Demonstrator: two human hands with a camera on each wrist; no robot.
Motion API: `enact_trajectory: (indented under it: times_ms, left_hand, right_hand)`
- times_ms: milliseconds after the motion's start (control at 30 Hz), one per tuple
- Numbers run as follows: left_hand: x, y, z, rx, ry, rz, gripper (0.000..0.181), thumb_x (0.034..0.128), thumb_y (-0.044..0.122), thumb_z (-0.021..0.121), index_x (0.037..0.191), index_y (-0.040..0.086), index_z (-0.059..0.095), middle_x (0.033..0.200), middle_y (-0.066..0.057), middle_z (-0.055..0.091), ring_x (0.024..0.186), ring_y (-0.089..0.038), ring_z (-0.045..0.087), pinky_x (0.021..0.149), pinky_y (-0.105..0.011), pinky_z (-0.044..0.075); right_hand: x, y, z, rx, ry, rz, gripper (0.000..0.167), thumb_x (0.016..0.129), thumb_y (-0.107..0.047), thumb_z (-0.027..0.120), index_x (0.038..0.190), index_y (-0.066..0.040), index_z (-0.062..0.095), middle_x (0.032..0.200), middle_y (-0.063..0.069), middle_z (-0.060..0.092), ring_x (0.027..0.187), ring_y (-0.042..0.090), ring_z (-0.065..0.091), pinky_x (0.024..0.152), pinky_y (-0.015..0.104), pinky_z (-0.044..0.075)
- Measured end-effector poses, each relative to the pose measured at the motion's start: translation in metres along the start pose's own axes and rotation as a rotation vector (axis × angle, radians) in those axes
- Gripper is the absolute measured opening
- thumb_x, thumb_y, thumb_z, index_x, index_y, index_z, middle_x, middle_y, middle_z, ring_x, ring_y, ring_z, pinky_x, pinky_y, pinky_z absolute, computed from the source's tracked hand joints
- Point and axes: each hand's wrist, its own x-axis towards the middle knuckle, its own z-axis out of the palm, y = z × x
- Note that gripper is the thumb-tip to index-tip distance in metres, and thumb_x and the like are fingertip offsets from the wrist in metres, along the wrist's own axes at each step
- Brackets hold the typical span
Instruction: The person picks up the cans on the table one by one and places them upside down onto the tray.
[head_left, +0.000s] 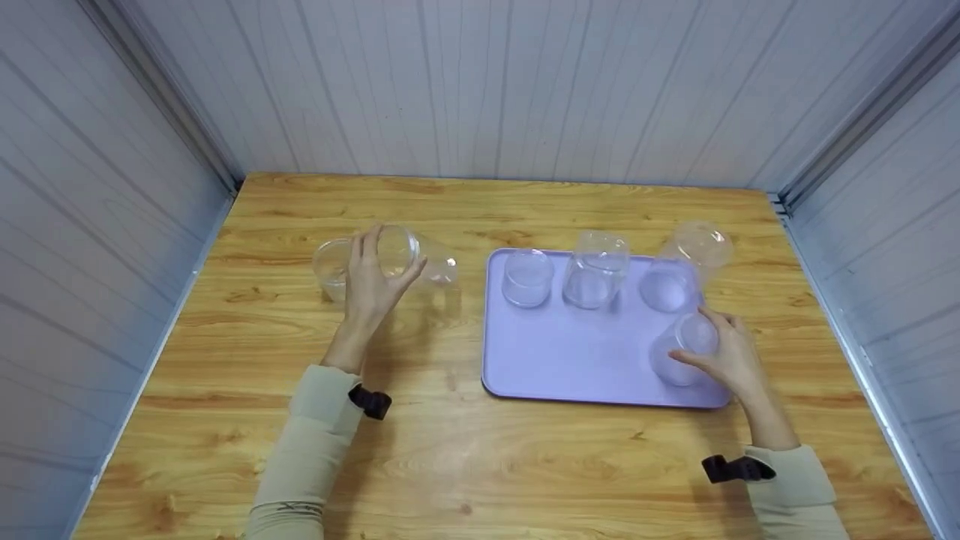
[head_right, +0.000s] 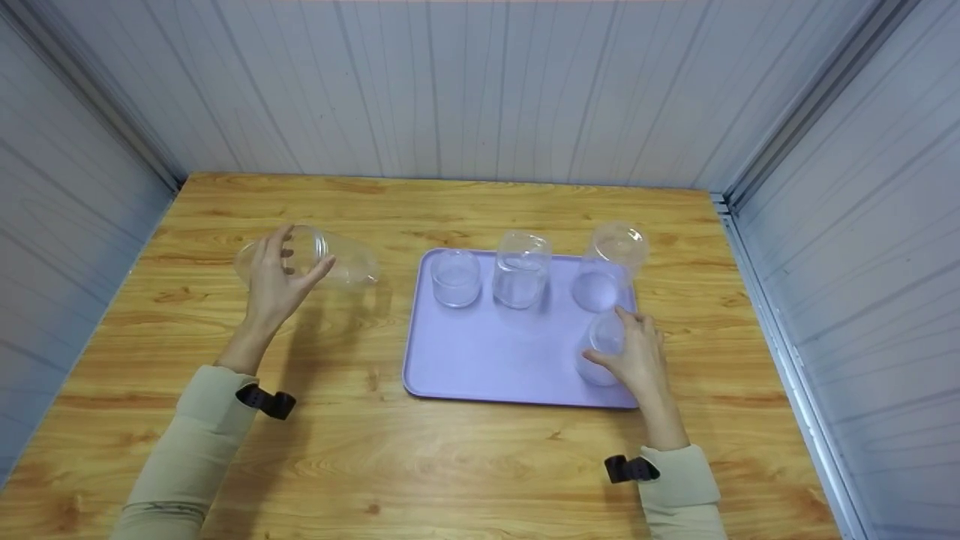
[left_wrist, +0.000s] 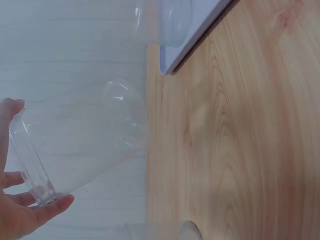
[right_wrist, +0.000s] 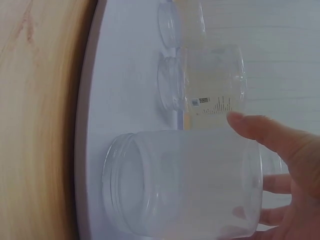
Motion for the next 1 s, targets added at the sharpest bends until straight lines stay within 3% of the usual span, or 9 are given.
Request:
enact_trajectory:
  times_ms: [233,400,567,733,1000]
  left_hand:
    - [-0.008,0.003,0.002,-0.077,0.034,-0.004,0.079,0.0719,0.046,0.068,0.129,-0.001,0.039,0.119,-0.017,0.044,0.1,-0.032,0.047,0.081,-0.039,0.044]
    - [-0.015,0.005,0.002,-0.113,0.035,-0.016,0.08,0.0722,0.048,0.067,0.129,0.0,0.038,0.12,-0.019,0.043,0.1,-0.034,0.047,0.074,-0.038,0.048]
    - [-0.022,0.009,0.002,-0.153,0.04,-0.026,0.079,0.0731,0.046,0.067,0.129,-0.001,0.038,0.119,-0.019,0.043,0.1,-0.034,0.046,0.071,-0.035,0.048]
    - [-0.029,0.013,0.004,-0.198,0.057,-0.035,0.078,0.0732,0.043,0.068,0.129,-0.002,0.038,0.119,-0.019,0.043,0.1,-0.033,0.045,0.072,-0.035,0.048]
    - [-0.038,0.019,0.006,-0.29,0.092,-0.026,0.074,0.0731,0.037,0.07,0.127,-0.002,0.039,0.117,-0.02,0.043,0.098,-0.027,0.045,0.071,-0.035,0.048]
  right_hand:
    - [-0.001,-0.007,-0.004,-0.001,-0.038,0.029,0.104,0.064,-0.044,0.075,0.138,0.004,0.019,0.129,0.04,0.018,0.115,0.057,0.02,0.088,0.069,0.017]
    - [-0.002,-0.017,-0.003,0.009,0.027,0.038,0.101,0.066,-0.046,0.073,0.138,0.001,0.021,0.132,0.039,0.017,0.117,0.057,0.018,0.089,0.07,0.01]
    - [-0.001,-0.029,-0.001,0.113,0.119,-0.053,0.085,0.071,-0.032,0.074,0.132,0.007,0.031,0.131,0.036,0.022,0.118,0.052,0.022,0.092,0.064,0.019]
    - [0.0,-0.04,0.002,0.212,0.165,-0.144,0.075,0.072,-0.022,0.074,0.131,0.004,0.036,0.131,0.031,0.027,0.119,0.047,0.026,0.094,0.061,0.022]
    - [0.001,-0.054,0.015,0.357,0.264,-0.215,0.062,0.073,-0.009,0.072,0.127,0.0,0.044,0.128,0.019,0.04,0.113,0.03,0.039,0.084,0.047,0.039]
